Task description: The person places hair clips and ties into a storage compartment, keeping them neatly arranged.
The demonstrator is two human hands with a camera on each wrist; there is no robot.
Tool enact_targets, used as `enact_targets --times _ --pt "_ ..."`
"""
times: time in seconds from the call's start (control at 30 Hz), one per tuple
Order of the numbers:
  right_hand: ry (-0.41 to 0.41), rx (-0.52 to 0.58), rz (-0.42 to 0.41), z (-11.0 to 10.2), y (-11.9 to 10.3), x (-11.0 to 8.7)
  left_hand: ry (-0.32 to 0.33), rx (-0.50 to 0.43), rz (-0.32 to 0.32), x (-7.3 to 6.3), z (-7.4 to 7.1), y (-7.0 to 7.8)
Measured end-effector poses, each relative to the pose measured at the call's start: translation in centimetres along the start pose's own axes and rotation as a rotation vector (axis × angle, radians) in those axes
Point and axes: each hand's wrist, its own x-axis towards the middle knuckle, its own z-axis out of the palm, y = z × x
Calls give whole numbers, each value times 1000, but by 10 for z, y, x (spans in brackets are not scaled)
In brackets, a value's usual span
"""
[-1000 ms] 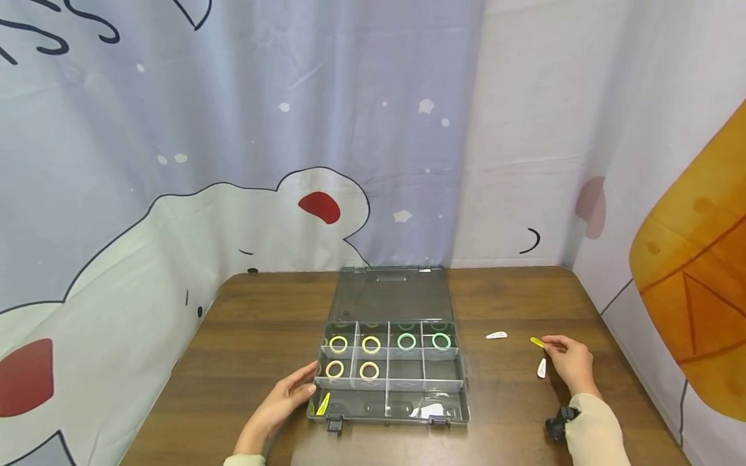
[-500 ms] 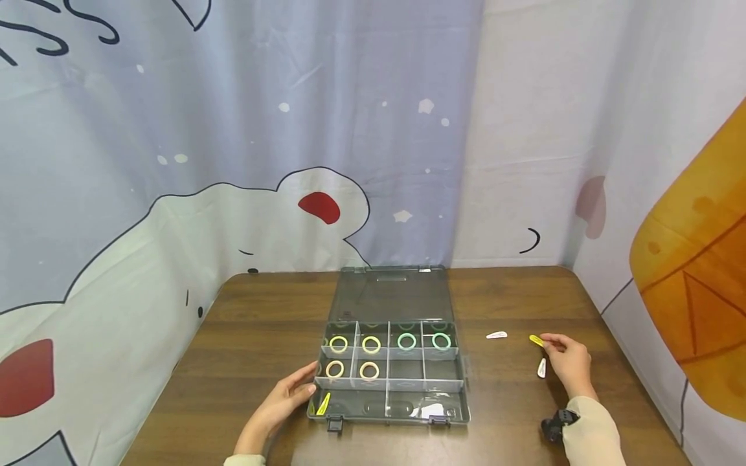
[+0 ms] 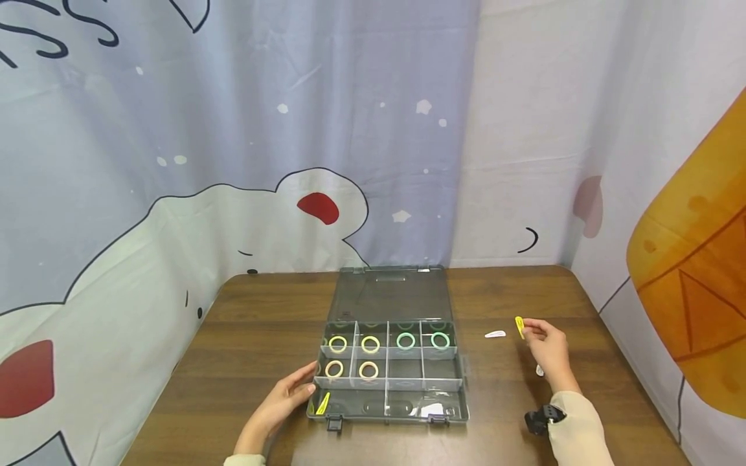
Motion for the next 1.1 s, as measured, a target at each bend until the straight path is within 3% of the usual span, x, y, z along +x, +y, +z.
enact_targets --times 0.33,0.87,1.1 --pt "-135 130 8 26 -27 -7 -8 22 -4 -1 -1 -3" --pt "-232 266 -98 74 -63 -28 3 16 -2 -1 0 0" --pt "-334 305 -122 97 -76 -40 -3 31 -6 0 -2 -1"
